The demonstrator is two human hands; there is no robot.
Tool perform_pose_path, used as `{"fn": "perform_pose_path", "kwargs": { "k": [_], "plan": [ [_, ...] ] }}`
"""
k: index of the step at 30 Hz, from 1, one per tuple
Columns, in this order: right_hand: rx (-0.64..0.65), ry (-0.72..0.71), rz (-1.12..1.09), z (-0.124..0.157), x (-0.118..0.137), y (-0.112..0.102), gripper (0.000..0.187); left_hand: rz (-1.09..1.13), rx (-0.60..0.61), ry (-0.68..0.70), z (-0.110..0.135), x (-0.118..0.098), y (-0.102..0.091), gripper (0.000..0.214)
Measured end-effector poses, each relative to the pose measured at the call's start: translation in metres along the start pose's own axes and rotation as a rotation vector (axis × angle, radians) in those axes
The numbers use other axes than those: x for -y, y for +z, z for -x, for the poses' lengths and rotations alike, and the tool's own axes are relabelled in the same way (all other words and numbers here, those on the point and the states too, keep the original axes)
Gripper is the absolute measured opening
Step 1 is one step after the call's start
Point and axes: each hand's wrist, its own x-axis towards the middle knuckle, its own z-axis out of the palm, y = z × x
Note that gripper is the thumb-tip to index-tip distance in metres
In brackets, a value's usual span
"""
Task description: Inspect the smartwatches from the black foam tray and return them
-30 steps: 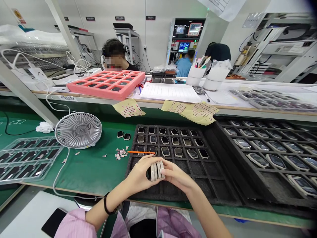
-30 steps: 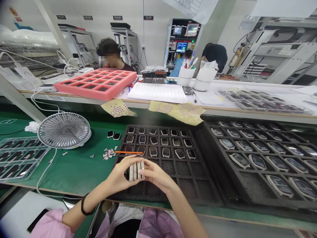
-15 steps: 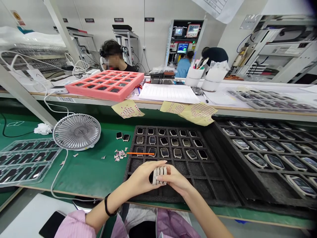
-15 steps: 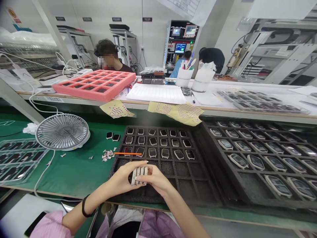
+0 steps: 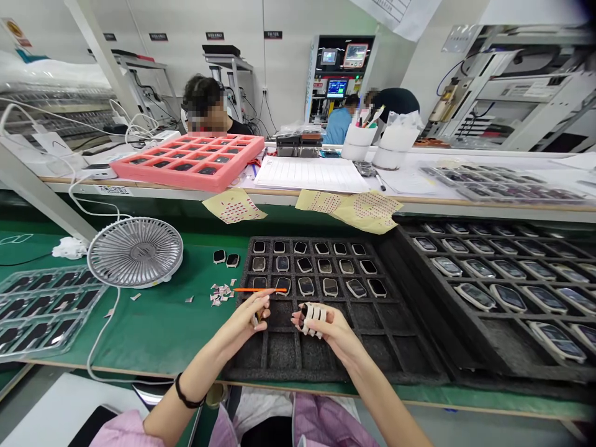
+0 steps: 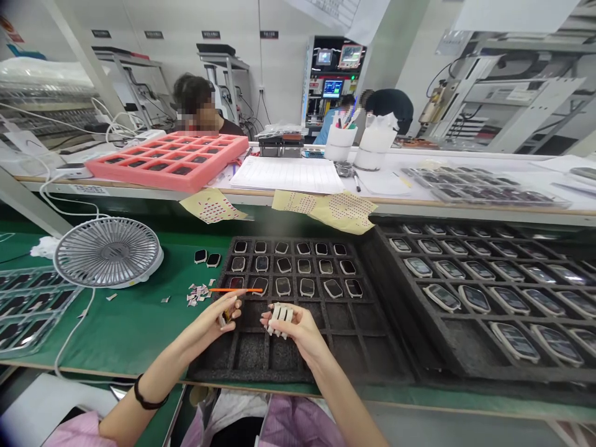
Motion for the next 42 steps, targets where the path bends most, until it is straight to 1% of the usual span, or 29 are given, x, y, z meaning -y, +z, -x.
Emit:
{"fn": "perform_pose_path", "kwargs": {
  "k": [3, 6, 9, 12, 15, 16, 20, 22, 24, 27, 29, 31, 35, 38, 42],
  "plan": [
    [-0.012, -0.007, 0.014, -0.001, -0.002, -0.001, 0.047, 0.163, 0.057, -0.064, 0.000, -0.002, -0.001, 0.040],
    [-0.026, -0.012, 0.018, -0.002, -0.004, -0.002, 0.048, 0.215, 0.085, -0.078, 0.000, -0.005, -0.003, 0.042],
    [-0.043, -0.021, 0.037, -0.001, -0.005, -0.002, 0.049, 0.203, 0.094, -0.071, 0.000, -0.005, -0.003, 0.044],
    [-0.071, -0.062, 0.084, 0.000, -0.004, 0.001, 0.048, 0.084, 0.094, 0.005, -0.002, -0.003, -0.005, 0.043],
    [-0.094, -0.115, 0.123, 0.001, -0.005, 0.002, 0.048, -0.176, 0.063, 0.135, -0.007, -0.002, -0.012, 0.036],
    [-0.097, -0.125, 0.131, 0.000, -0.006, 0.002, 0.048, -0.308, 0.039, 0.202, -0.008, -0.003, -0.016, 0.034],
    [-0.096, -0.128, 0.153, -0.003, -0.011, -0.002, 0.049, -0.925, -0.076, 0.547, -0.014, -0.011, -0.031, 0.022],
    [-0.096, -0.129, 0.161, -0.004, -0.014, -0.004, 0.050, -1.167, -0.095, 0.638, -0.017, -0.014, -0.038, 0.022],
    [-0.097, -0.136, 0.168, -0.005, -0.016, -0.005, 0.051, -1.335, -0.087, 0.648, -0.021, -0.014, -0.042, 0.027],
    [-0.100, -0.141, 0.169, -0.005, -0.016, -0.006, 0.051, -1.465, -0.029, 0.608, -0.027, -0.013, -0.044, 0.031],
    [-0.101, -0.137, 0.169, -0.005, -0.016, -0.005, 0.051, -1.496, 0.020, 0.592, -0.031, -0.011, -0.043, 0.033],
    [-0.101, -0.134, 0.171, -0.004, -0.016, -0.005, 0.052, -1.511, 0.044, 0.593, -0.034, -0.009, -0.042, 0.035],
    [-0.109, -0.138, 0.177, -0.003, -0.015, -0.004, 0.051, -1.527, 0.034, 0.608, -0.038, -0.005, -0.042, 0.041],
    [-0.109, -0.151, 0.185, -0.001, -0.014, -0.003, 0.049, -1.544, 0.013, 0.606, -0.034, -0.001, -0.041, 0.047],
    [-0.105, -0.160, 0.187, 0.002, -0.013, -0.001, 0.048, -1.598, 0.003, 0.522, -0.028, 0.001, -0.038, 0.053]
  ]
}}
